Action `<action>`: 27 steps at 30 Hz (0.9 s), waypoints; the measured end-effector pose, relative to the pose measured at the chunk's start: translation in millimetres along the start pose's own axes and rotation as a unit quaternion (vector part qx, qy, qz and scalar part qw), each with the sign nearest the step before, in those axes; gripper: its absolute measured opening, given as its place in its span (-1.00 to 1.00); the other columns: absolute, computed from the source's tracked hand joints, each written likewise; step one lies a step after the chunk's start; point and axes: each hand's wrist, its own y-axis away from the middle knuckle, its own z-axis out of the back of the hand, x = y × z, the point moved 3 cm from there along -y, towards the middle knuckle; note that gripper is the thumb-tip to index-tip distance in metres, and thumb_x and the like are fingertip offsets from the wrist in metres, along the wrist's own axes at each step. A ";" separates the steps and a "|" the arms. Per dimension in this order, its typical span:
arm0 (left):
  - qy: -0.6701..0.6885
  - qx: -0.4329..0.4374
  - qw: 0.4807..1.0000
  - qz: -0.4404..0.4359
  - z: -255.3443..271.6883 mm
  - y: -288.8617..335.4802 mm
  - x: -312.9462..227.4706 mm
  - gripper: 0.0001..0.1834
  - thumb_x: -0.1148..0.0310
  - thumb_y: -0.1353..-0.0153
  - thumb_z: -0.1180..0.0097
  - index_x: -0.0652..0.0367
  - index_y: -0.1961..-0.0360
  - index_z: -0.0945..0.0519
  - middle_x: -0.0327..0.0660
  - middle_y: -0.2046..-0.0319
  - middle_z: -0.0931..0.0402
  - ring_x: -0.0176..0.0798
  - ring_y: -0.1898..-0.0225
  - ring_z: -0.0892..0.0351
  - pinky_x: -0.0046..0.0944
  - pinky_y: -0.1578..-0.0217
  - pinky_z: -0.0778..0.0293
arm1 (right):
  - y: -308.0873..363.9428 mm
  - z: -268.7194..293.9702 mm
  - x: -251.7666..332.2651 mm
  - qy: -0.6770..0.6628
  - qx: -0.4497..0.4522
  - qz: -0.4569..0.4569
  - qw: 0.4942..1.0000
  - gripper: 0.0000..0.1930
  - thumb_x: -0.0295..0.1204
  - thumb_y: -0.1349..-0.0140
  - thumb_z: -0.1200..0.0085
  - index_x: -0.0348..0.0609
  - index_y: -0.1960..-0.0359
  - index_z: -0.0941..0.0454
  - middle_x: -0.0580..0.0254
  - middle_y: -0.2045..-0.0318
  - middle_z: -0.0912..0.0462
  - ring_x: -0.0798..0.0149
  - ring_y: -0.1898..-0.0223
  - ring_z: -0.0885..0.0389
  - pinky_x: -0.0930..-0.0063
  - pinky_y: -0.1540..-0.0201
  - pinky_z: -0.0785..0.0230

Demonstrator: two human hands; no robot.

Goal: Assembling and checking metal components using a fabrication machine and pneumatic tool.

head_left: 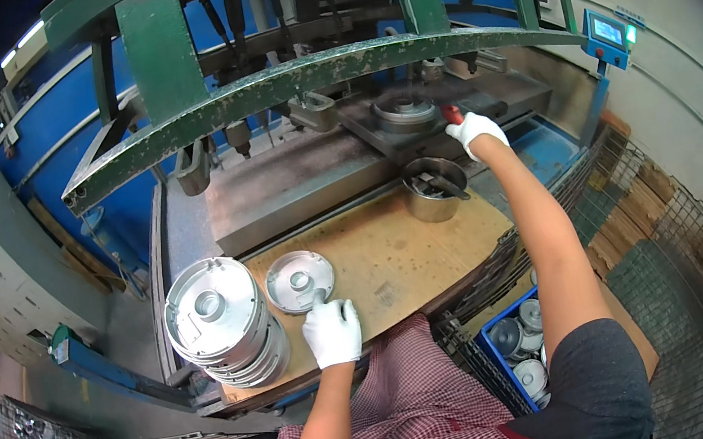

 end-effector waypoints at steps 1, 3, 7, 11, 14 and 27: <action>0.002 0.010 1.000 0.002 0.0 -0.6 -1.3 -0.75 0.23 -0.11 -0.14 0.19 0.48 -0.70 0.07 -0.08 -0.49 0.13 0.32 -0.62 0.03 0.24 -0.53 | -2.5 1.0 -1.1 0.010 0.005 -0.001 1.000 -0.40 0.08 -0.14 -0.08 -0.22 0.04 -0.60 -0.22 0.09 -0.61 -0.19 0.00 -0.55 0.14 -0.02 -0.40; 0.005 0.018 1.000 0.005 1.6 -1.0 -1.5 -0.75 0.23 -0.11 -0.14 0.20 0.48 -0.70 0.07 -0.08 -0.49 0.12 0.32 -0.62 0.03 0.24 -0.53 | 1.6 -1.4 3.6 0.008 0.035 0.021 0.999 -0.40 0.08 -0.14 -0.09 -0.24 0.06 -0.60 -0.23 0.11 -0.61 -0.19 0.01 -0.56 0.14 0.00 -0.40; 0.005 0.014 1.000 0.004 1.3 -0.7 1.7 -0.75 0.23 -0.12 -0.14 0.19 0.49 -0.69 0.06 -0.08 -0.49 0.12 0.32 -0.62 0.02 0.24 -0.53 | 14.7 -13.1 12.9 -0.049 0.081 0.042 0.995 -0.41 0.09 -0.15 -0.09 -0.26 0.09 -0.60 -0.23 0.11 -0.61 -0.17 0.02 -0.57 0.14 0.02 -0.39; 0.010 0.011 1.000 0.002 1.7 -0.8 -1.2 -0.75 0.23 -0.12 -0.14 0.18 0.49 -0.70 0.06 -0.08 -0.49 0.11 0.32 -0.63 0.02 0.23 -0.53 | 20.6 -15.4 3.5 -0.065 0.056 0.030 0.996 -0.42 0.09 -0.16 -0.08 -0.21 0.06 -0.60 -0.17 0.08 -0.62 -0.13 0.02 -0.58 0.18 -0.01 -0.39; 0.008 0.012 1.000 0.001 0.1 0.4 0.6 -0.75 0.23 -0.12 -0.14 0.19 0.49 -0.69 0.06 -0.08 -0.49 0.12 0.31 -0.63 0.02 0.23 -0.53 | 33.3 -16.8 -3.9 -0.109 0.063 0.032 0.992 -0.39 0.10 -0.15 -0.09 -0.20 0.02 -0.58 -0.15 0.08 -0.63 -0.09 0.04 -0.61 0.20 0.00 -0.40; 0.085 0.020 0.995 -0.057 7.5 3.6 0.9 -0.70 0.23 -0.19 -0.07 0.14 0.12 -0.60 -0.02 0.10 -0.55 0.10 0.18 -0.58 0.04 0.14 -0.49 | 84.4 -42.8 -198.9 -0.186 -0.153 -0.088 0.966 -0.35 0.11 -0.03 -0.23 -0.17 0.00 -0.58 0.03 0.20 -0.68 -0.02 0.14 -0.63 0.16 0.07 -0.41</action>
